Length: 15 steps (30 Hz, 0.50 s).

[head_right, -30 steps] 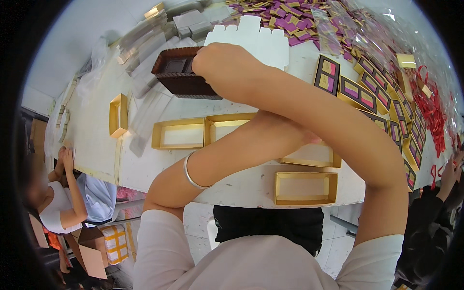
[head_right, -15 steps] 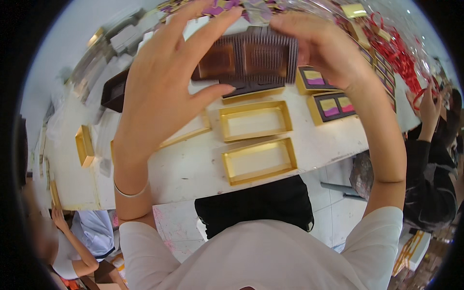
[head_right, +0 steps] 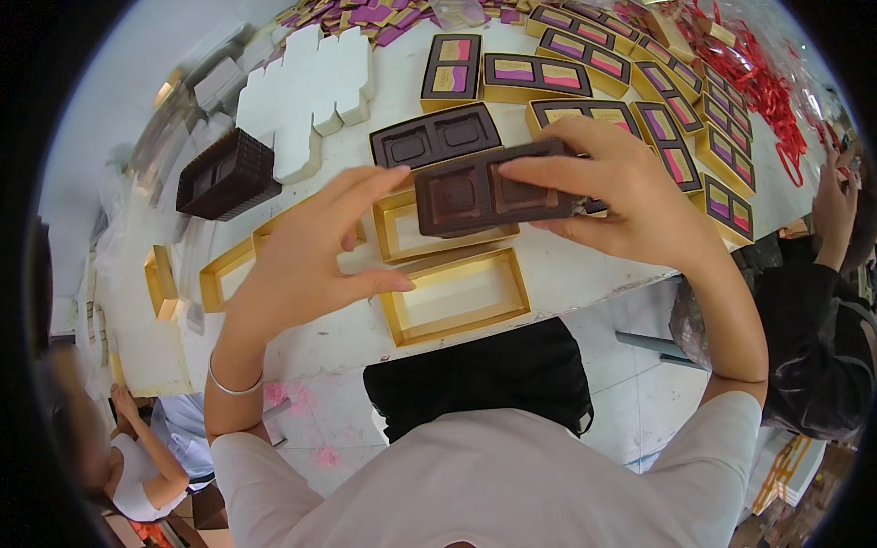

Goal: The person assembles cosmetic compacts by placing black plastic trays into gold-colored boxes and inserting small purple and gold packets into the tray slots. The person repeatedly picks up trays and packets, arranges them, and sets the completed units aside on the table.

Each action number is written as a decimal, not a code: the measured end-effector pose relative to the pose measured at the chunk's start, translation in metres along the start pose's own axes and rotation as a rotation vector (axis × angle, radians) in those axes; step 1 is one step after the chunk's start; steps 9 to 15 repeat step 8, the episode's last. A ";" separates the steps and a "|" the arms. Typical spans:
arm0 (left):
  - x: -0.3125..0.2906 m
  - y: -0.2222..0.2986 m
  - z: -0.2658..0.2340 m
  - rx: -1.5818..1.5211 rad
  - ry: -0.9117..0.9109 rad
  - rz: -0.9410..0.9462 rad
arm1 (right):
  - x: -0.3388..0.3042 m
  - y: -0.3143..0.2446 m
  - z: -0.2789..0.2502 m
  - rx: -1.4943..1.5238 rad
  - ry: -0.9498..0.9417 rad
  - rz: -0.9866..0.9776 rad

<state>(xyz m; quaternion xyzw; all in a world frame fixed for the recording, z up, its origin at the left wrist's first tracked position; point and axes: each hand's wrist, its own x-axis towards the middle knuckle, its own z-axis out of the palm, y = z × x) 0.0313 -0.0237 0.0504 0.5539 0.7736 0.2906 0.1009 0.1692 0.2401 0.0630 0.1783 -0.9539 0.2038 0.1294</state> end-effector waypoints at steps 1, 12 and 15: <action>-0.002 -0.005 0.008 0.015 -0.009 -0.006 | 0.001 0.001 0.003 -0.056 -0.039 -0.021; 0.001 -0.010 0.015 0.186 -0.098 -0.066 | 0.010 0.002 0.045 0.204 -0.100 0.059; 0.001 -0.010 0.015 0.186 -0.098 -0.066 | 0.010 0.002 0.045 0.204 -0.100 0.059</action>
